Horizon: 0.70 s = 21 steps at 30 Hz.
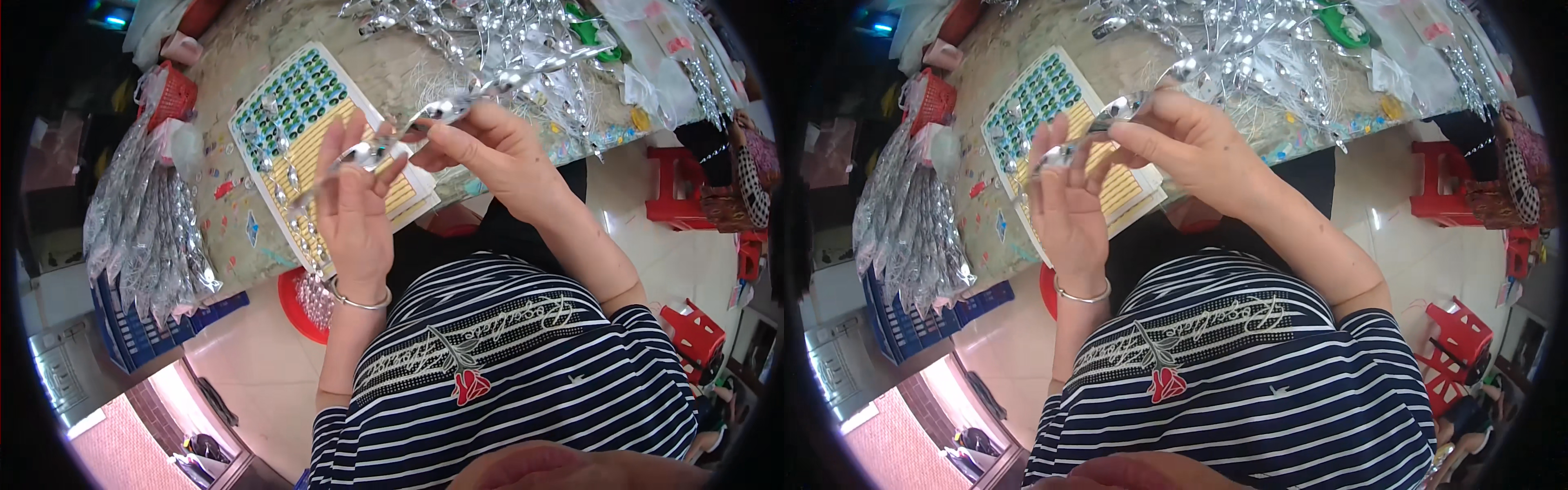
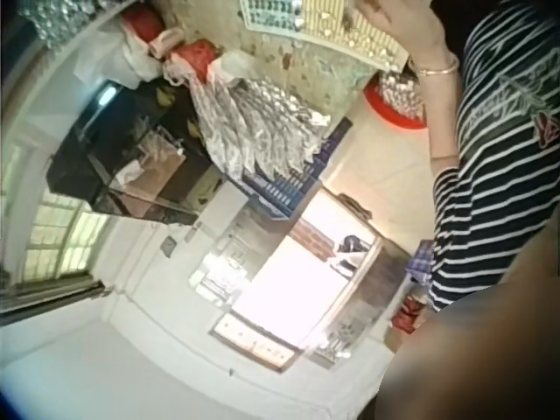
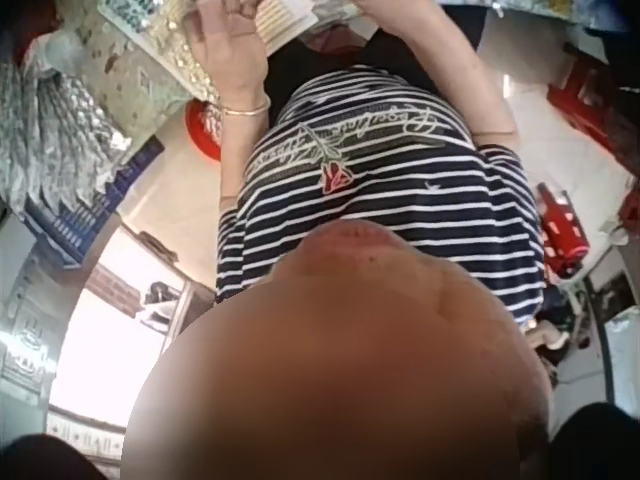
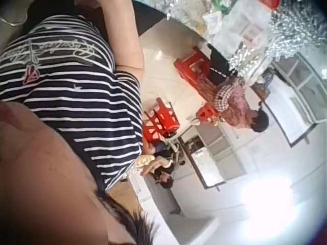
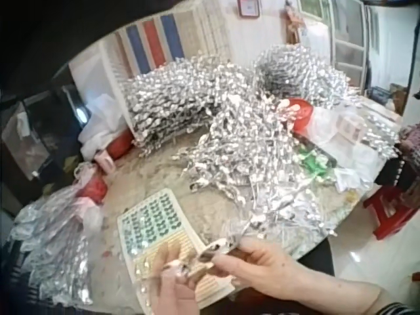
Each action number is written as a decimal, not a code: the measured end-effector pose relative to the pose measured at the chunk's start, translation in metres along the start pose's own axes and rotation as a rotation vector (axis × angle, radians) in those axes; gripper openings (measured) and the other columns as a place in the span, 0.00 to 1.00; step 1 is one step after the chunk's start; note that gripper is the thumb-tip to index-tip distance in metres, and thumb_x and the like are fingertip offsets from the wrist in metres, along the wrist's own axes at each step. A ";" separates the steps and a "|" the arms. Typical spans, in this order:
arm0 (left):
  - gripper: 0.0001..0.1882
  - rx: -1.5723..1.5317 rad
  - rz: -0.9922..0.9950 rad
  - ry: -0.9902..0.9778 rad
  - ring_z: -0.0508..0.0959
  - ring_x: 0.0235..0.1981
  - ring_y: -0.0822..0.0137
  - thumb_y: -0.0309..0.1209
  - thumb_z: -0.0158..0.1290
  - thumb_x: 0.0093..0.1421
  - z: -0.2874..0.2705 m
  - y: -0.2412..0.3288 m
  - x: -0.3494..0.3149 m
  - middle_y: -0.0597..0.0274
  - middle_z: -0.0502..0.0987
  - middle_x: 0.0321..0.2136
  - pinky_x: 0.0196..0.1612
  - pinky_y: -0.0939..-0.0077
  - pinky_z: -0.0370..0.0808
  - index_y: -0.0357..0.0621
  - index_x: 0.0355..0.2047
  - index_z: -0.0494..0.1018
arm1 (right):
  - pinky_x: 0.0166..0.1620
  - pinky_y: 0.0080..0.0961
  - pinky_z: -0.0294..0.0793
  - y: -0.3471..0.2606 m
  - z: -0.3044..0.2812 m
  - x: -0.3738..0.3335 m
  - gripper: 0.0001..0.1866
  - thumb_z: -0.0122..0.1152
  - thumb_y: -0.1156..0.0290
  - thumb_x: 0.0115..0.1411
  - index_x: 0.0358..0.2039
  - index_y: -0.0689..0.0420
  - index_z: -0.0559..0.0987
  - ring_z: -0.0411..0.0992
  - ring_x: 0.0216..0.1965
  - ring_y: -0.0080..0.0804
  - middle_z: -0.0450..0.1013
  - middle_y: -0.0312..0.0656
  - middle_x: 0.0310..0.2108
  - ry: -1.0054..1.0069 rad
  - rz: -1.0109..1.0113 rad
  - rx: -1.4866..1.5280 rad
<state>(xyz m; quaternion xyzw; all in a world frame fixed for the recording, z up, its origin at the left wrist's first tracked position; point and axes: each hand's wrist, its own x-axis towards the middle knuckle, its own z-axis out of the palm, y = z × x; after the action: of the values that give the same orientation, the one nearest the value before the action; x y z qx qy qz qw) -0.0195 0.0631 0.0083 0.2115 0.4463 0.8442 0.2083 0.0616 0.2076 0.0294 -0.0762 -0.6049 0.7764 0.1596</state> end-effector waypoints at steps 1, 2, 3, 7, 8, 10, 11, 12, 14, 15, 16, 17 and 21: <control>0.25 0.020 0.023 -0.016 0.68 0.55 0.53 0.36 0.40 0.67 -0.003 0.004 0.000 0.47 0.63 0.55 0.55 0.59 0.68 0.38 0.60 0.52 | 0.44 0.21 0.74 0.011 -0.004 -0.003 0.10 0.50 0.74 0.63 0.43 0.63 0.72 0.74 0.40 0.25 0.74 0.42 0.42 -0.021 0.007 -0.052; 0.23 0.043 0.048 -0.034 0.67 0.55 0.53 0.36 0.39 0.67 -0.009 0.007 0.003 0.48 0.63 0.54 0.55 0.58 0.68 0.38 0.59 0.54 | 0.46 0.21 0.73 0.018 -0.006 -0.004 0.11 0.51 0.73 0.62 0.43 0.63 0.74 0.73 0.41 0.24 0.74 0.40 0.42 -0.044 0.011 -0.103; 0.19 0.066 0.111 -0.064 0.68 0.54 0.52 0.35 0.40 0.66 -0.018 0.005 0.004 0.48 0.67 0.51 0.55 0.57 0.68 0.37 0.54 0.61 | 0.44 0.19 0.71 0.018 -0.004 -0.009 0.09 0.54 0.73 0.60 0.39 0.62 0.77 0.72 0.39 0.22 0.75 0.38 0.38 0.013 0.057 -0.086; 0.17 0.011 0.175 -0.024 0.71 0.51 0.52 0.35 0.41 0.66 -0.043 0.020 0.013 0.50 0.71 0.45 0.54 0.58 0.69 0.38 0.49 0.66 | 0.38 0.18 0.68 0.050 -0.036 -0.022 0.06 0.58 0.74 0.57 0.33 0.62 0.79 0.70 0.34 0.21 0.74 0.37 0.31 0.046 0.081 -0.545; 0.17 -0.053 0.172 -0.023 0.72 0.48 0.53 0.37 0.41 0.66 -0.052 0.024 0.016 0.51 0.72 0.41 0.51 0.59 0.70 0.37 0.48 0.66 | 0.38 0.18 0.68 0.054 -0.039 -0.024 0.06 0.58 0.74 0.57 0.33 0.62 0.79 0.70 0.34 0.21 0.74 0.37 0.31 0.038 0.096 -0.542; 0.17 -0.121 0.158 -0.020 0.74 0.45 0.54 0.38 0.41 0.66 -0.064 0.032 0.019 0.53 0.74 0.36 0.49 0.60 0.72 0.37 0.46 0.66 | 0.38 0.21 0.69 0.059 -0.044 -0.025 0.06 0.59 0.75 0.55 0.33 0.61 0.79 0.71 0.33 0.26 0.74 0.39 0.28 -0.036 -0.093 -0.836; 0.17 -0.139 0.183 -0.022 0.75 0.42 0.56 0.39 0.41 0.66 -0.066 0.037 0.022 0.54 0.74 0.35 0.47 0.60 0.72 0.37 0.45 0.67 | 0.38 0.26 0.69 0.069 -0.047 -0.023 0.07 0.61 0.74 0.52 0.34 0.59 0.79 0.71 0.34 0.34 0.73 0.42 0.30 -0.072 -0.179 -0.896; 0.17 -0.158 0.206 -0.023 0.75 0.39 0.57 0.40 0.41 0.66 -0.067 0.041 0.023 0.55 0.74 0.33 0.46 0.61 0.73 0.38 0.44 0.67 | 0.38 0.26 0.69 0.076 -0.047 -0.022 0.07 0.61 0.74 0.52 0.34 0.59 0.79 0.71 0.34 0.34 0.73 0.42 0.30 -0.073 -0.171 -0.895; 0.17 -0.099 0.214 0.068 0.73 0.34 0.63 0.41 0.41 0.66 -0.060 0.048 0.024 0.60 0.71 0.29 0.43 0.63 0.72 0.39 0.44 0.67 | 0.38 0.30 0.70 0.087 -0.040 -0.016 0.08 0.62 0.73 0.51 0.34 0.57 0.80 0.70 0.36 0.38 0.72 0.42 0.34 -0.076 -0.395 -1.057; 0.17 -0.120 0.239 0.086 0.71 0.31 0.65 0.41 0.41 0.66 -0.062 0.051 0.025 0.62 0.69 0.27 0.38 0.66 0.71 0.40 0.44 0.67 | 0.39 0.31 0.70 0.085 -0.037 -0.014 0.09 0.62 0.73 0.50 0.34 0.55 0.79 0.69 0.38 0.40 0.71 0.40 0.36 -0.109 -0.362 -1.084; 0.17 -0.140 0.264 0.103 0.68 0.28 0.68 0.41 0.41 0.66 -0.065 0.055 0.027 0.63 0.68 0.26 0.34 0.69 0.69 0.40 0.44 0.67 | 0.39 0.31 0.70 0.086 -0.034 -0.012 0.09 0.62 0.73 0.50 0.34 0.55 0.79 0.69 0.38 0.40 0.71 0.40 0.36 -0.112 -0.359 -1.082; 0.18 -0.180 0.235 0.080 0.61 0.25 0.71 0.42 0.41 0.66 -0.072 0.064 0.028 0.65 0.65 0.24 0.27 0.75 0.62 0.39 0.44 0.67 | 0.39 0.31 0.70 0.088 -0.031 -0.010 0.09 0.63 0.73 0.49 0.33 0.56 0.79 0.69 0.38 0.40 0.70 0.40 0.35 -0.113 -0.339 -1.108; 0.18 -0.076 0.296 0.034 0.58 0.22 0.75 0.40 0.39 0.67 -0.079 0.085 0.027 0.67 0.62 0.22 0.22 0.82 0.58 0.38 0.44 0.67 | 0.38 0.32 0.70 0.090 -0.031 -0.007 0.06 0.62 0.74 0.49 0.29 0.57 0.76 0.69 0.38 0.40 0.69 0.40 0.33 -0.136 -0.296 -1.145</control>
<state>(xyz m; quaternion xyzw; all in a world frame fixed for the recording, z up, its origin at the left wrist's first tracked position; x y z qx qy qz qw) -0.0983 -0.0188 0.0443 0.2528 0.3815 0.8853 0.0820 0.0633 0.2138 -0.0655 -0.0151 -0.9404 0.2994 0.1606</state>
